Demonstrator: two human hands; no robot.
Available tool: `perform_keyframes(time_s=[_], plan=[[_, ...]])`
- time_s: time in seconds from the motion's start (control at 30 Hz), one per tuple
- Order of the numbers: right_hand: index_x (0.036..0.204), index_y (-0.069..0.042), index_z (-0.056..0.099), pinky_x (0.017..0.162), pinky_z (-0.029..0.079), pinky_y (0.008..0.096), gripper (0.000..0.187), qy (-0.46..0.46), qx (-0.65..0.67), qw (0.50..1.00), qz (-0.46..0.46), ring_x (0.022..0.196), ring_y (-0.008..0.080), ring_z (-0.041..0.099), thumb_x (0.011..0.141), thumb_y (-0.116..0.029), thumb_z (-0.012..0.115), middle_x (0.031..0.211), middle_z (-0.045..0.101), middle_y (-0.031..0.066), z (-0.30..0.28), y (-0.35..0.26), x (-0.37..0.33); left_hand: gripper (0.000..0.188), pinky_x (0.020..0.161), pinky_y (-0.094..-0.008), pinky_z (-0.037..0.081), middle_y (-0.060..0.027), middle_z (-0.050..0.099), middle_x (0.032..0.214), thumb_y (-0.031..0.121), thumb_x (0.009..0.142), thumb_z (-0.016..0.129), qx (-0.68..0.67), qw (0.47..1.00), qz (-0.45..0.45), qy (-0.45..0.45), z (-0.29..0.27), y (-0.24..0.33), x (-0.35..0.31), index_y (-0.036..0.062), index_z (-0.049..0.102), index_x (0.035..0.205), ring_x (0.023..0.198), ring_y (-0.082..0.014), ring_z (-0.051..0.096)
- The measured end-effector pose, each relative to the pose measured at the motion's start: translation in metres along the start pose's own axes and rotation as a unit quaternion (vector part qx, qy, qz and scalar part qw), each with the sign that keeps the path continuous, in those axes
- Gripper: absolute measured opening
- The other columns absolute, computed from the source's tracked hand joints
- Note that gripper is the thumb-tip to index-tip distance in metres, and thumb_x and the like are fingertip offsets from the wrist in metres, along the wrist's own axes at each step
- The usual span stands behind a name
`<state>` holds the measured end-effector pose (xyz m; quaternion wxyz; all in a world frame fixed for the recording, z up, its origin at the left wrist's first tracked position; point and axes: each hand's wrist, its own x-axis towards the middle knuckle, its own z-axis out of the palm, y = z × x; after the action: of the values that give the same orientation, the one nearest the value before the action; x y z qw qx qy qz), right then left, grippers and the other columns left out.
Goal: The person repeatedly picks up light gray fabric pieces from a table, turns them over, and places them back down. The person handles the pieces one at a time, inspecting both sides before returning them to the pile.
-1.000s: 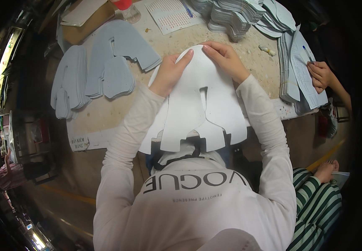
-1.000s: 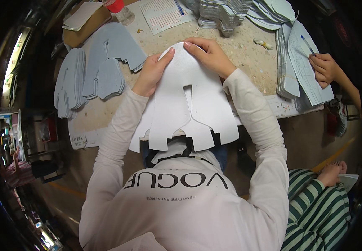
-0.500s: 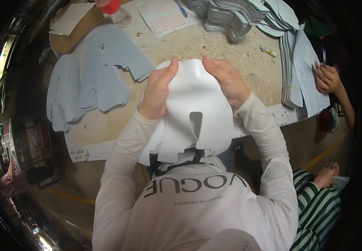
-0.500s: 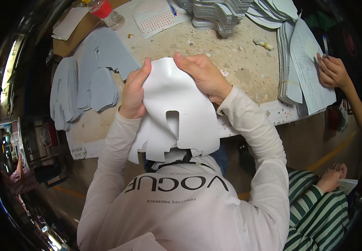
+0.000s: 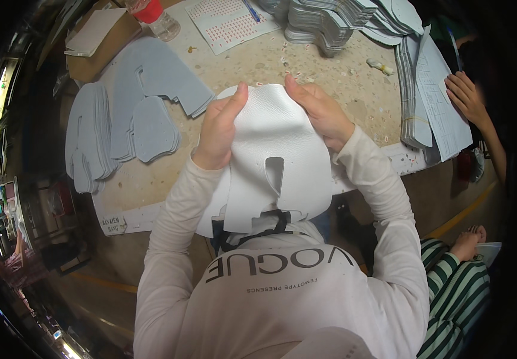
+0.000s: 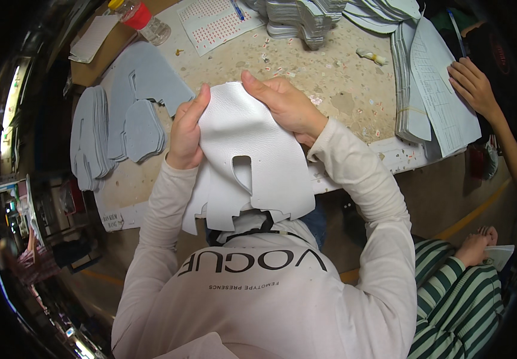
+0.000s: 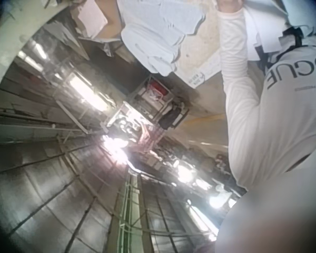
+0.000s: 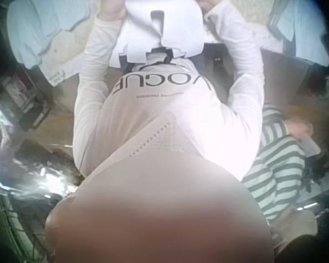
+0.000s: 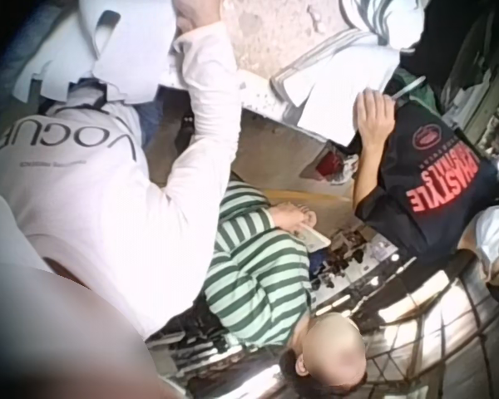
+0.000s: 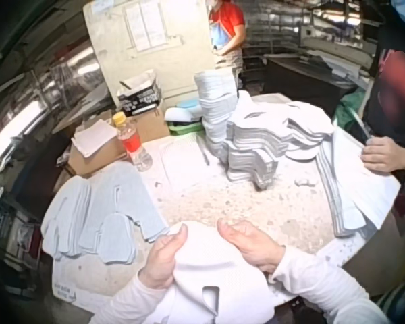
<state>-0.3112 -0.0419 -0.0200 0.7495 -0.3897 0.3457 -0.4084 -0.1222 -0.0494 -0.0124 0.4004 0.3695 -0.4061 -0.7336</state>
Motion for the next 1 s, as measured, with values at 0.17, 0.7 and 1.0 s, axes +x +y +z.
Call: perform_keyframes(time_s=[0.17,0.7,1.0], plan=[[0.096,0.000,0.068,0.059,0.050,0.0221,0.055,0.026,0.015,0.999,0.010,0.067,0.0085,0.062,0.094,-0.051,0.047,0.082,0.068,0.0054,0.004,0.000,0.000,0.039,0.077,-0.0224,0.044,-0.0065,0.067,0.097,0.032,0.098,0.049,0.014,1.000,0.019,0.020,-0.001,-0.003,0.003,-0.0026,0.066,0.101,0.086,-0.0097,0.060],[0.094,0.000,0.072,0.060,0.044,0.0253,0.030,-0.021,-0.540,0.835,-0.104,0.062,0.0115,0.054,0.078,-0.026,0.074,0.070,0.065,0.0075,-0.020,-0.040,0.044,0.030,0.066,-0.0271,0.042,-0.0089,0.054,0.067,0.026,0.093,0.055,0.399,0.882,0.247,0.048,-0.001,-0.008,0.051,-0.0002,0.056,0.078,0.067,-0.0127,0.051],[0.085,0.003,0.070,0.058,0.048,0.0259,0.025,-0.021,-0.318,0.947,0.037,0.062,0.0125,0.059,0.079,-0.020,0.074,0.074,0.067,0.0076,-0.036,-0.007,0.070,0.033,0.067,-0.0306,0.045,-0.0120,0.059,0.069,0.029,0.091,0.059,0.408,0.867,0.267,0.103,-0.024,-0.035,0.078,-0.0014,0.057,0.078,0.066,-0.0182,0.054]])
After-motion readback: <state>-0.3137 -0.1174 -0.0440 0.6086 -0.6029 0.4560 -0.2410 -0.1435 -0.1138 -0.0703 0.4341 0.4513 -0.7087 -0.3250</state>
